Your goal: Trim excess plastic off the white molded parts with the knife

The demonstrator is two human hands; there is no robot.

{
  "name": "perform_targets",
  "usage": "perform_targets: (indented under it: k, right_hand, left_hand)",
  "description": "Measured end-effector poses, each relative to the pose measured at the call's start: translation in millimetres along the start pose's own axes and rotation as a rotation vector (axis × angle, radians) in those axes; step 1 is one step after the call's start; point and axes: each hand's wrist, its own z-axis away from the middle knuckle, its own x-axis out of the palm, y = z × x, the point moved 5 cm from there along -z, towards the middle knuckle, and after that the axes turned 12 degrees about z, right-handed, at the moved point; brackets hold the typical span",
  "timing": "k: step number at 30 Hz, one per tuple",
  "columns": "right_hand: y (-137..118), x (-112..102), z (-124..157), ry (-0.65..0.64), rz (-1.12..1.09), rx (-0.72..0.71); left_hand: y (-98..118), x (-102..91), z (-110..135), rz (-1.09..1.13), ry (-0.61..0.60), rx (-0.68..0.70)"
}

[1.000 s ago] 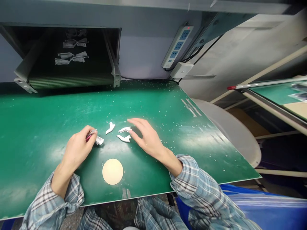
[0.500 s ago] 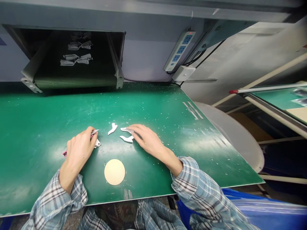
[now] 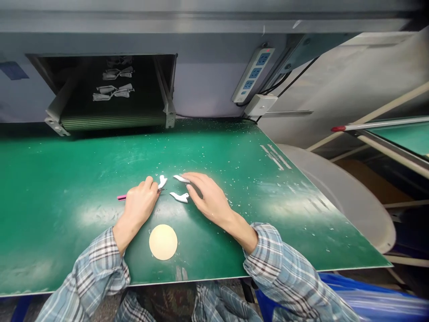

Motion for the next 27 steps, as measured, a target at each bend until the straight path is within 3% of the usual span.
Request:
perform_targets:
  k: [2, 4, 8, 10, 14, 16, 19, 22, 27]
  right_hand:
    - [-2, -1, 1, 0.017, -0.038, 0.012]
    - [-5, -2, 2, 0.003, -0.093, 0.037]
    - [-12, -3, 3, -0.074, -0.322, 0.134]
    - [-16, 0, 4, -0.127, -0.536, 0.21]
    - [-26, 10, 8, -0.257, -1.021, 0.338]
    - [-29, 9, 9, -0.233, -1.098, 0.353]
    - [-30, 0, 10, -0.115, -0.957, 0.3]
    - [-33, -10, 13, -0.015, -0.736, 0.154]
    - [-39, -19, 17, 0.136, -0.606, -0.09]
  left_hand:
    - [0, -1.9, 2, 0.001, 0.039, -0.001]
    - [5, -10.7, 8, 0.038, 0.179, 0.059]
    - [29, -33.7, 31, 0.157, 0.553, 0.41]
    - [41, -37.7, 40, 0.16, 0.611, 0.569]
    - [55, -36.4, 50, 0.142, 0.587, 0.74]
    - [54, -35.3, 50, 0.238, 0.543, 0.734]
    - [41, -36.2, 47, 0.544, 0.483, 0.561]
    - [29, -35.2, 43, 0.752, 0.43, 0.361]
    - [31, -26.6, 41, 0.854, 0.23, 0.308]
